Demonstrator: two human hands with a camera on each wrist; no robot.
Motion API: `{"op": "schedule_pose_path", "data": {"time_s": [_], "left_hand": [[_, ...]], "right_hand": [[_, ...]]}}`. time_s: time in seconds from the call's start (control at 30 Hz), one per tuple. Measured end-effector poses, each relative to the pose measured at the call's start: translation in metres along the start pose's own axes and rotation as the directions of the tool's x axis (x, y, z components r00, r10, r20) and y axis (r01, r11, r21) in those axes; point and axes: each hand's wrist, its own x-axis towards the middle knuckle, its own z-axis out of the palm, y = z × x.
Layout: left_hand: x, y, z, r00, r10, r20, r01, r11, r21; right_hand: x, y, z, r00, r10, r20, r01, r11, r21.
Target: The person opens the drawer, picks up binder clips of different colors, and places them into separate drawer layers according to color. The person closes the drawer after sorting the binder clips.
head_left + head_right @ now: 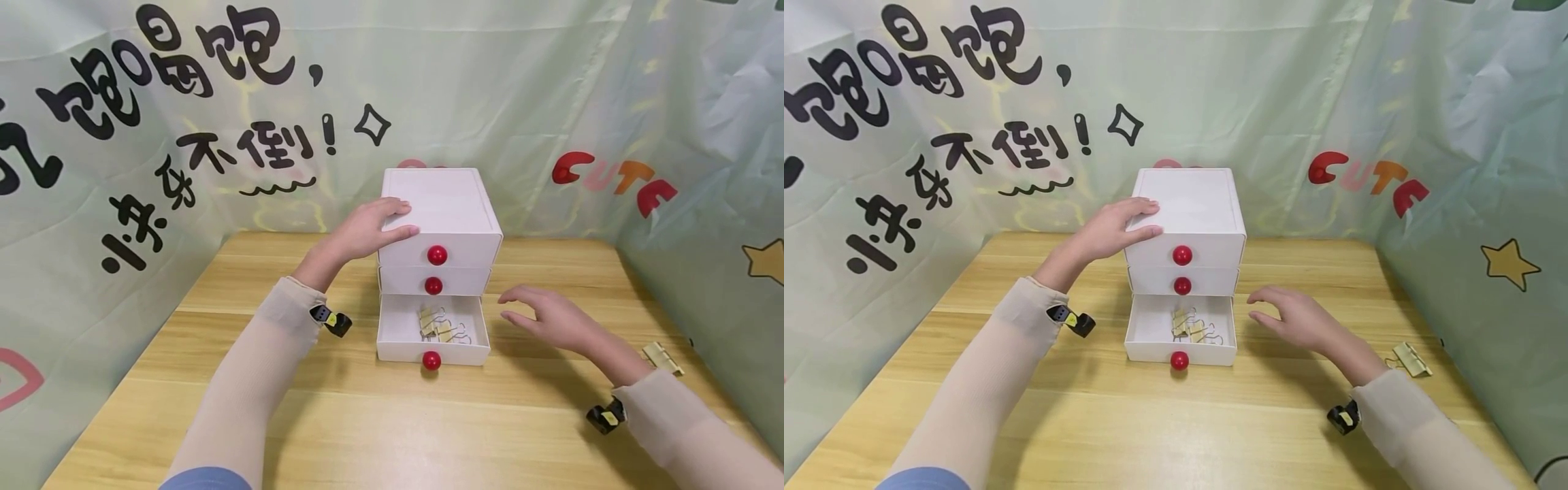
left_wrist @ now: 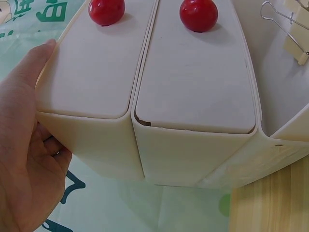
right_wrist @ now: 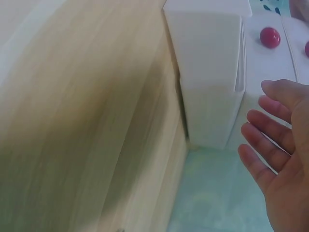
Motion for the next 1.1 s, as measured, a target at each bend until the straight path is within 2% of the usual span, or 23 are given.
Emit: {"op": "schedule_pose_path", "data": {"time_s": [0.5,0.63,0.87,1.1], "left_hand": [[0.0,0.001,-0.001,1.0,0.008,0.005,-0.008,1.0,0.003],[0.0,0.002,-0.001,1.0,0.012,0.006,-0.012,1.0,0.002],[-0.001,0.003,-0.001,1.0,-0.002,0.015,0.002,1.0,-0.002],[-0.001,0.004,-0.002,1.0,0.002,0.006,-0.002,1.0,-0.001]], "right_hand": [[-0.04,0.04,-0.025,0.987,0.158,0.035,-0.157,0.987,-0.045],[-0.049,0.051,-0.033,0.98,0.192,0.056,-0.19,0.981,-0.024],[-0.067,0.068,-0.046,0.959,0.246,0.139,-0.249,0.968,0.006],[-0.081,0.09,-0.057,0.949,0.273,0.154,-0.279,0.96,0.016]]}}
